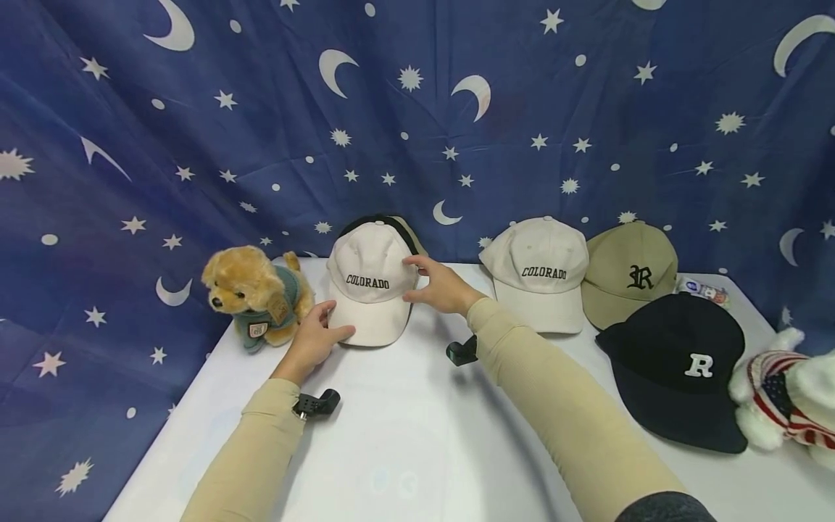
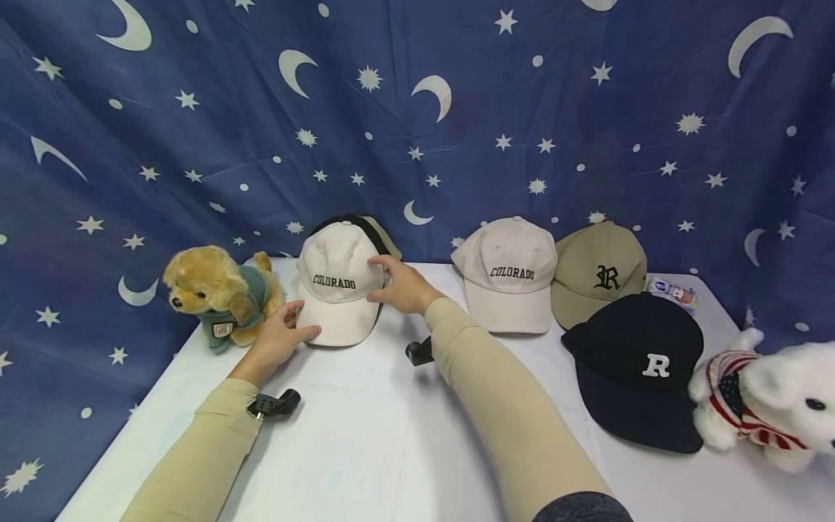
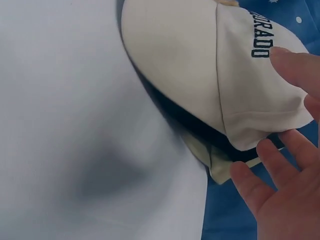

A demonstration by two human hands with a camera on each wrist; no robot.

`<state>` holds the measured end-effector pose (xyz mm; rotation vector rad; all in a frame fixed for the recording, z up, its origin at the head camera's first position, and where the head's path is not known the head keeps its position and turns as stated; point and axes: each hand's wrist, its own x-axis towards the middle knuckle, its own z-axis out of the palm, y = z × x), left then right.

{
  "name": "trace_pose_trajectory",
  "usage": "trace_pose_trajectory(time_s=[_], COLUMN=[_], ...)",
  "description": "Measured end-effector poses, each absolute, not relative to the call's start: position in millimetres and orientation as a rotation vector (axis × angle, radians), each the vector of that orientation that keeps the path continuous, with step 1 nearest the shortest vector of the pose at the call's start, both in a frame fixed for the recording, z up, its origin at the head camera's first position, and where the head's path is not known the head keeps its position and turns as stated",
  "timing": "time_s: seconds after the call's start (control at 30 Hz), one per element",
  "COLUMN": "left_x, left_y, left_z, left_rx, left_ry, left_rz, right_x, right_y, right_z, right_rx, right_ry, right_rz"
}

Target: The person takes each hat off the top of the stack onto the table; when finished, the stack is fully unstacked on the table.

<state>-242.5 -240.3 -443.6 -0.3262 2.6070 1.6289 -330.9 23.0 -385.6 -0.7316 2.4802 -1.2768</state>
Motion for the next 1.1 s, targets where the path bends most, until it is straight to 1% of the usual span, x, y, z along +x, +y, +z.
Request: trace_pose_trajectory(time_s=[0.37, 0.6, 0.87, 1.1], left_x=[-244, -239, -225, -213], left_y=[-236, -232, -228, -216], left_z=[-440, -435, -415, -401], left_rx=[-0.351, -0.380, -0.359, -0.251], left_ry=[2.614, 2.622, 2.643, 2.667], left_rz=[1.620, 1.663, 1.591, 1.603], right_x=[-321, -313, -302, -290], right_y=[20, 19, 29, 50], right_z=[-383, -376, -364, -354], right_rx=[-0.653, -0.715, -0.806, -0.849], right_ry=[2.491, 2.458, 2.463, 2.496], right_rz=[-1.383, -1.448, -1.487, -1.509])
